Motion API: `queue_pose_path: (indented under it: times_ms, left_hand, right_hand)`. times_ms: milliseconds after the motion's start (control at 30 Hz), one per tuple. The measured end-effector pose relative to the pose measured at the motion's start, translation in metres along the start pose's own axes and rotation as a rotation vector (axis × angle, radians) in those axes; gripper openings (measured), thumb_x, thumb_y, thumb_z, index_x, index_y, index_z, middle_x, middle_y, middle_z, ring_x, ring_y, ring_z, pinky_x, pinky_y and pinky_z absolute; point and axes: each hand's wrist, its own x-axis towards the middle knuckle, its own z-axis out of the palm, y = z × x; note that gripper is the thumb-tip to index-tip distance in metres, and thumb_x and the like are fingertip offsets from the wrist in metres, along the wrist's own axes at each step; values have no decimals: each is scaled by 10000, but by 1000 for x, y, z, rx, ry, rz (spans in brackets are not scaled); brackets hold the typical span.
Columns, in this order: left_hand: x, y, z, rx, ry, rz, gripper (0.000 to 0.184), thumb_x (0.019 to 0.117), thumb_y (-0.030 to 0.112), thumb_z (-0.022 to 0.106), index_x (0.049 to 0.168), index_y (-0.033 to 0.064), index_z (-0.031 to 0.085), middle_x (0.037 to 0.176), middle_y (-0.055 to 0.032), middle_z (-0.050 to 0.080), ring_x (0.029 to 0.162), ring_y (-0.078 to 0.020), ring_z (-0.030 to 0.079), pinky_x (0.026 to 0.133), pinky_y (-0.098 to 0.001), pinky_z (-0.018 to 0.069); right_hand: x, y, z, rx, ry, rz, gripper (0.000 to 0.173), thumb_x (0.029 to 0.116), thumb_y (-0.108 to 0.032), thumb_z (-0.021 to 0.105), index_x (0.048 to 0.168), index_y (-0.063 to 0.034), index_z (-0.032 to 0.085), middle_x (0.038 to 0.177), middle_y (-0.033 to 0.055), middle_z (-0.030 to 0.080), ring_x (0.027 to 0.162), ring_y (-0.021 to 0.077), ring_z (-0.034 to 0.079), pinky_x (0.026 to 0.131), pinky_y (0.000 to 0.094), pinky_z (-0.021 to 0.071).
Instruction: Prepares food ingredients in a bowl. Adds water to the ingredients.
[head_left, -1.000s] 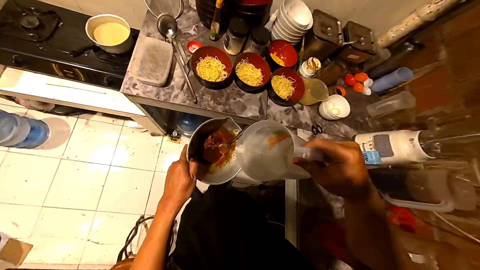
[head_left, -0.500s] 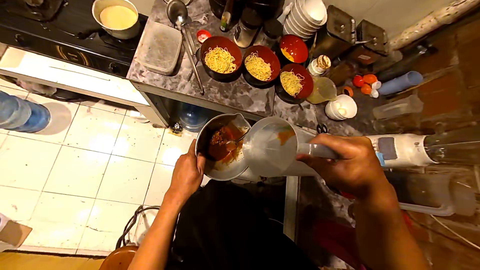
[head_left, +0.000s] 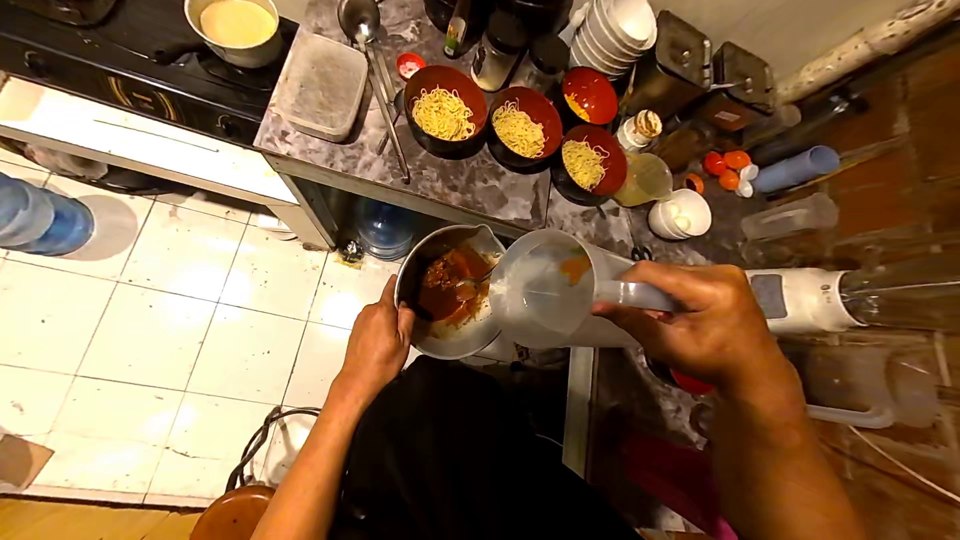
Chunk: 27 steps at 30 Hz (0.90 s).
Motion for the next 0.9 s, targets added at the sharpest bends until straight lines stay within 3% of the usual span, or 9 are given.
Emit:
queue_pose_path:
  times_ms: [567,900]
  left_hand:
    - [-3,2,2,-15,-10,1,439,1069,216,374,1405,-22,525,687,-105,617,567,-237,630,576,-459,559]
    - [-2,2,4,-10,-2,15,421,1062,209,376,1367,-27,547,677,-101,610,569,-240,629,570,-465,552]
  right_hand:
    - [0,-3,-3,-36,-32,-6,481,956,-559,623,801,-106,674,641,-45,558,568,-8,482,503,199,387]
    - [0,-2,-3,-31,-38,-3,479,953,-555,619,799,-105,671,635,-48,548,559,-15,468,496,195,374]
